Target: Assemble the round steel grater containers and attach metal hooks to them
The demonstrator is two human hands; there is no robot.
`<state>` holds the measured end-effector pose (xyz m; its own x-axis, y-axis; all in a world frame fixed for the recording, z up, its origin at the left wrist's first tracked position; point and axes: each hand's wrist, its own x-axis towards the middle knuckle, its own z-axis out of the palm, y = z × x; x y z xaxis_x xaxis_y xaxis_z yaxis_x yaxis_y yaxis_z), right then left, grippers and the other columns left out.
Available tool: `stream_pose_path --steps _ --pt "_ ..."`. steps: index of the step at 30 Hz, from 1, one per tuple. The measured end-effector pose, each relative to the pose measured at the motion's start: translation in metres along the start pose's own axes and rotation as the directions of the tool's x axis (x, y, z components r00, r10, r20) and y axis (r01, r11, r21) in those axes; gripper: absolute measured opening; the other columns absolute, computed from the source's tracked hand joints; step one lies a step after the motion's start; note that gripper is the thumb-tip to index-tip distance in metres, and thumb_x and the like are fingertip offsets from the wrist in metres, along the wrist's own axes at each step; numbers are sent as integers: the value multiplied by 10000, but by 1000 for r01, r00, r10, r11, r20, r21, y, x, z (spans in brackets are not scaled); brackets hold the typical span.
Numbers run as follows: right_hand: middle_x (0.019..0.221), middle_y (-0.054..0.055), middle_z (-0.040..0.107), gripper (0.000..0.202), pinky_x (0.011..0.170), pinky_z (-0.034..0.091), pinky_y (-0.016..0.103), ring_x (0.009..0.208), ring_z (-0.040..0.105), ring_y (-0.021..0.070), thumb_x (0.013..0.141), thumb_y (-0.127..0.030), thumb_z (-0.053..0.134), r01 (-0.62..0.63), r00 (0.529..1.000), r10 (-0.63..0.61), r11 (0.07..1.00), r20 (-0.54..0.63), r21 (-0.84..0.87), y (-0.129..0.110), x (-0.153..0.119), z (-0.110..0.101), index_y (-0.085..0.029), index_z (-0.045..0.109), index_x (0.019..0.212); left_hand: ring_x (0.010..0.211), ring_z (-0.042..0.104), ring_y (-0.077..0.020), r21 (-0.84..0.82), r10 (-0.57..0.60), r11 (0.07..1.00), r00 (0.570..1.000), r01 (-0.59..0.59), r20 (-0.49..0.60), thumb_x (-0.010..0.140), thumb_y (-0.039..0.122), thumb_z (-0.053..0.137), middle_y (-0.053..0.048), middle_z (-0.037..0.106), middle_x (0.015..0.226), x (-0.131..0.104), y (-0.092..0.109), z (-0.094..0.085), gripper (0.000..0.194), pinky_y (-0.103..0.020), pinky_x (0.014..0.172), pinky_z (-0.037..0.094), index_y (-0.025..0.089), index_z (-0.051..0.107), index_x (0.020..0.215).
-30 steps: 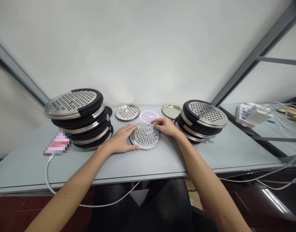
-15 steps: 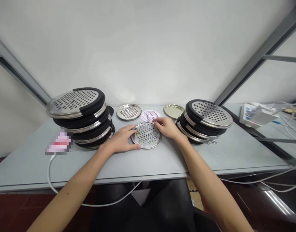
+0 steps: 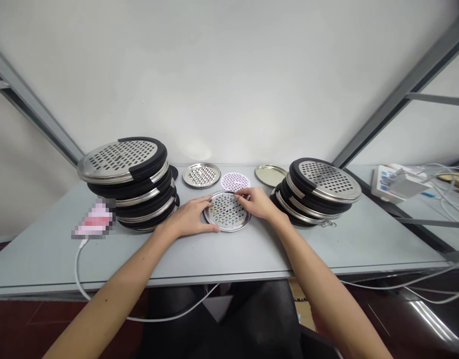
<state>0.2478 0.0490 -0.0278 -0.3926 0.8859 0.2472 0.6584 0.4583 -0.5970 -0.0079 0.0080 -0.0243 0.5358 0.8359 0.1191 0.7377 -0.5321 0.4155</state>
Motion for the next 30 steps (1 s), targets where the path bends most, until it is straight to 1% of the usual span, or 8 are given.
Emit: stream_pose_path --steps 7,12,17,21,23,26,28,30 --pt "947 59 745 236 721 487 279 775 654 177 887 -298 535 13 999 -13 1000 -32 0 -2 0 4 -174 715 975 1325 462 -322 -30 -6 1000 1000 5 -27 652 702 696 -128 474 1457 1 -3 3 855 -427 1114 378 157 580 1300" --pt "1032 82 735 371 801 491 282 889 656 191 816 -135 508 17 1000 -18 999 -17 -31 -3 1 8 -158 653 1156 1312 473 -340 -63 -18 998 996 12 -84 624 666 739 -108 459 1471 1 -3 3 840 -433 1108 395 174 601 1290" --pt "1048 79 731 485 796 488 287 851 653 186 789 -94 472 13 1000 -12 998 17 -69 -5 0 7 -156 592 1255 1298 487 -337 -37 -6 999 999 5 -46 661 671 706 -106 489 1446 0 -2 3 733 -427 1084 419 182 663 1205" --pt "1133 89 703 483 814 492 291 877 649 181 792 -90 473 13 999 -15 999 -33 -45 -2 0 6 -160 589 1256 1285 502 -320 13 -8 1000 999 9 -45 686 699 666 -129 533 1397 0 -1 3 764 -424 1086 409 166 633 1233" --pt "1169 93 688 458 818 495 291 892 647 178 793 -93 484 8 997 -10 1000 -82 -22 1 1 5 -159 609 1230 1270 516 -313 46 -4 999 999 6 -48 697 709 649 -136 552 1373 0 1 3 761 -415 1075 417 158 633 1220" --pt "1087 94 715 346 830 498 308 906 650 192 802 -111 493 -14 990 12 1000 -142 -11 7 2 0 -147 683 1089 1189 578 -299 91 27 996 996 -20 -83 728 697 631 -136 617 1283 -1 6 0 669 -396 1027 453 152 677 1113" --pt "1027 93 729 287 861 493 322 933 653 207 794 -106 493 1 991 -3 1000 -134 -21 10 3 -3 -145 722 963 1068 640 -275 109 59 993 992 -48 -108 777 661 607 -110 690 1133 -2 9 -1 540 -382 968 484 170 710 977" --pt "988 81 736 275 892 484 324 941 658 211 771 -82 493 53 996 -55 998 -73 -32 11 4 -4 -155 741 864 927 676 -242 117 82 991 989 -68 -126 840 608 561 -69 728 963 -2 11 -2 442 -364 890 507 194 714 860"
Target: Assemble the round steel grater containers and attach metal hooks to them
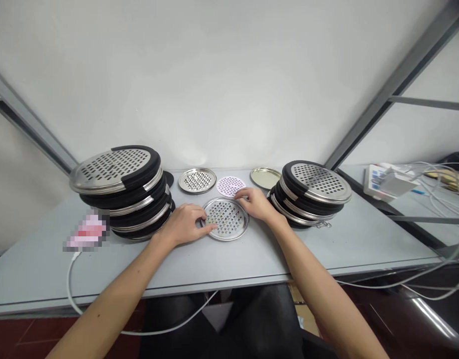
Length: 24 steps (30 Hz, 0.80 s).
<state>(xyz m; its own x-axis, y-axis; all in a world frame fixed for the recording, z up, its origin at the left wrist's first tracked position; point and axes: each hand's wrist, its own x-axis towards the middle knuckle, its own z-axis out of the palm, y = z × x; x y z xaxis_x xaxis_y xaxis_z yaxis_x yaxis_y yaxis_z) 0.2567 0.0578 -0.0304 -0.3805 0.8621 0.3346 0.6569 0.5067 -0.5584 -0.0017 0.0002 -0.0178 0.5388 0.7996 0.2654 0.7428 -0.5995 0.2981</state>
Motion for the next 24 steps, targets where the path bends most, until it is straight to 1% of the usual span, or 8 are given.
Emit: stream_pose_path --steps 2,4,7,9,11,13,15,24 --pt "966 64 739 286 902 484 319 923 664 205 745 -60 496 62 996 -62 998 68 0 1 0 1 -171 753 807 826 679 -213 -5 2 1000 999 -2 -37 884 556 522 -40 728 877 -1 1 0 397 -343 812 515 209 708 839" --pt "970 52 737 303 903 486 316 925 664 203 737 -56 500 109 989 -108 994 103 -5 1 0 3 -187 764 803 766 669 -191 -17 -18 1000 996 17 -86 897 523 512 -31 721 880 -1 1 0 364 -327 754 514 212 702 897" --pt "1022 52 730 325 934 479 331 975 656 212 743 -68 510 161 980 -157 987 125 -22 -1 0 7 -203 778 866 863 663 -206 -47 -36 998 992 30 -124 866 510 558 -42 701 1029 0 1 -1 377 -343 816 514 217 663 1080" --pt "1088 63 715 350 976 461 356 1030 645 224 745 -69 511 188 972 -183 982 151 -24 -2 0 9 -206 779 926 1079 609 -250 -70 5 998 996 -11 -85 813 530 625 -65 634 1222 0 2 -1 532 -380 960 473 221 580 1245" --pt "1166 80 689 389 1018 435 386 1101 621 237 749 -63 505 206 963 -200 978 181 -18 -4 0 12 -204 768 999 1260 489 -287 -96 70 993 998 -70 4 737 573 696 -93 521 1381 1 3 0 772 -415 1079 391 212 462 1378" --pt "1224 99 661 427 1049 410 409 1162 591 247 755 -53 493 220 955 -213 975 207 -11 -6 -1 15 -198 750 1064 1335 405 -310 -122 113 987 989 -101 91 665 616 742 -119 436 1453 1 3 1 964 -437 1127 340 195 366 1446" --pt "1245 110 647 447 1062 397 418 1190 573 252 760 -43 479 226 953 -220 974 211 -5 -8 -1 18 -190 738 1094 1358 368 -324 -146 122 984 984 -103 132 624 632 763 -132 400 1473 1 3 3 1040 -452 1139 324 194 332 1463" --pt "1175 85 679 352 1038 417 425 1146 590 253 768 -66 508 212 965 -209 977 157 2 -13 -3 15 -215 777 940 1315 411 -324 -165 86 984 987 -63 136 634 588 780 -123 459 1402 3 5 1 910 -463 1117 348 224 428 1390"
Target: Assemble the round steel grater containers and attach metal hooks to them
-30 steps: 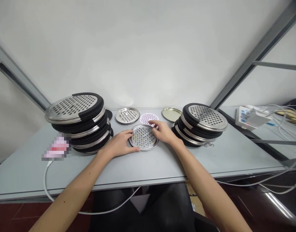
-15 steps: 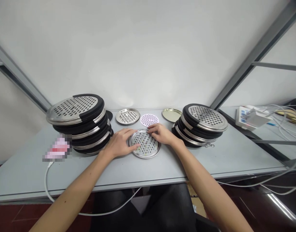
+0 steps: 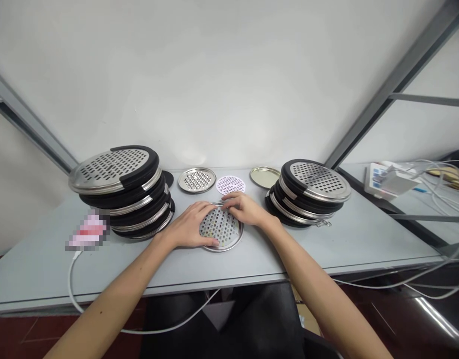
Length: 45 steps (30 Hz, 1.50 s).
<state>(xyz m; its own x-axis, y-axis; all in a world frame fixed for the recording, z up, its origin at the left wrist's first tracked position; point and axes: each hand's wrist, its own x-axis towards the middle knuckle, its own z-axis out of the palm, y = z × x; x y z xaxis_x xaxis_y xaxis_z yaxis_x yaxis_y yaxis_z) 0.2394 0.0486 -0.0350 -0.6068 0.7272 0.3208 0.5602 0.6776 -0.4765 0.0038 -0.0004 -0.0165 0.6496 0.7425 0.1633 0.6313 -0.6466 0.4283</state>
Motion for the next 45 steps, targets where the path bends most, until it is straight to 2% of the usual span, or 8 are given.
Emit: stream_pose_path --steps 5,10,13,19,29,36,45 --pt "1142 80 690 360 1014 435 408 1096 614 242 756 -66 500 11 1000 -12 1000 5 12 2 0 1 -216 775 934 1339 393 -339 -12 -23 1000 1000 23 18 591 618 793 -124 461 1415 -1 -4 0 979 -481 1128 329 239 423 1414" --pt "1120 82 691 351 1006 436 397 1072 618 233 756 -65 500 28 1000 -28 1000 -9 8 0 2 3 -202 761 948 1396 317 -373 -19 -20 1000 996 22 84 487 687 805 -151 380 1492 -5 -9 -2 1158 -512 1144 297 231 373 1460" --pt "1123 100 687 332 995 440 393 1069 612 234 792 -90 510 47 999 -46 999 -23 1 -2 2 4 -176 736 1020 1410 301 -368 -14 -21 1000 995 22 98 466 692 810 -171 349 1515 -5 -11 -1 1201 -508 1153 282 209 359 1469" --pt "1129 121 683 288 984 442 404 1072 603 241 873 -178 525 47 998 -47 999 -31 -11 -4 1 8 -159 699 1102 1424 290 -349 -43 -19 999 998 21 58 492 655 822 -164 349 1525 -4 -15 4 1174 -502 1157 275 220 349 1474" --pt "1154 130 671 292 1003 420 412 1096 588 254 883 -210 528 29 999 -32 998 -42 -63 -4 3 14 -145 693 1115 1425 292 -343 -56 -60 996 997 62 47 524 651 809 -136 310 1545 -4 -12 5 1159 -469 1171 276 223 327 1487" --pt "1157 133 666 317 992 421 409 1100 582 259 937 -273 472 27 1000 -28 996 -6 -90 -8 2 11 -150 691 1130 1435 272 -337 -23 -71 997 996 73 57 534 678 787 -163 336 1531 -2 -12 7 1152 -480 1165 271 200 334 1480" --pt "1241 156 613 345 1028 408 435 1169 550 275 942 -299 470 46 999 -43 989 22 -140 -7 -1 12 -147 680 1170 1417 307 -339 -1 -70 998 996 70 51 526 695 779 -163 358 1521 -1 -11 6 1170 -476 1158 281 187 332 1480"
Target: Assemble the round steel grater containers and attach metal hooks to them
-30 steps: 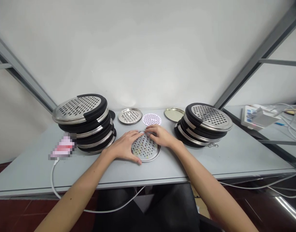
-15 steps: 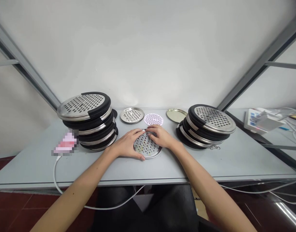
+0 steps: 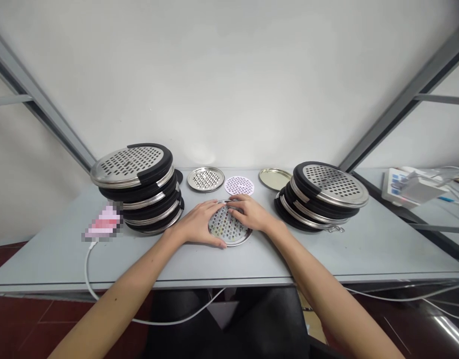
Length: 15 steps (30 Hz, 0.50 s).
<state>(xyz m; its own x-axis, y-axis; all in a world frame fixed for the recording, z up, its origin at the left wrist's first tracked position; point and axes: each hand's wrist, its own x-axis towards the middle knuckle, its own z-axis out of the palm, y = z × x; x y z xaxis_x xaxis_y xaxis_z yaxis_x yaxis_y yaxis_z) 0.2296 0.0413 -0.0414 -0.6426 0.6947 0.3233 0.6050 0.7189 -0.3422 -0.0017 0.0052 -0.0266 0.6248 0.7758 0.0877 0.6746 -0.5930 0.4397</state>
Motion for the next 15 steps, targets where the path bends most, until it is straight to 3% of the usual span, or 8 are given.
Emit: stream_pose_path --steps 11,15 --pt "1272 115 620 308 1051 394 473 1217 514 291 886 -248 513 49 999 -51 993 -18 -107 -1 2 3 -192 718 1110 1408 325 -337 4 3 1000 1000 -3 -9 511 710 776 -172 377 1505 0 1 -1 1181 -472 1155 286 169 348 1470" --pt "1243 129 636 309 1040 413 458 1184 549 276 904 -265 493 -14 997 11 999 -71 -39 -4 0 7 -171 716 1096 1413 311 -340 -2 -8 1000 1000 8 0 515 699 783 -170 359 1515 -1 0 0 1172 -488 1155 276 187 343 1473"
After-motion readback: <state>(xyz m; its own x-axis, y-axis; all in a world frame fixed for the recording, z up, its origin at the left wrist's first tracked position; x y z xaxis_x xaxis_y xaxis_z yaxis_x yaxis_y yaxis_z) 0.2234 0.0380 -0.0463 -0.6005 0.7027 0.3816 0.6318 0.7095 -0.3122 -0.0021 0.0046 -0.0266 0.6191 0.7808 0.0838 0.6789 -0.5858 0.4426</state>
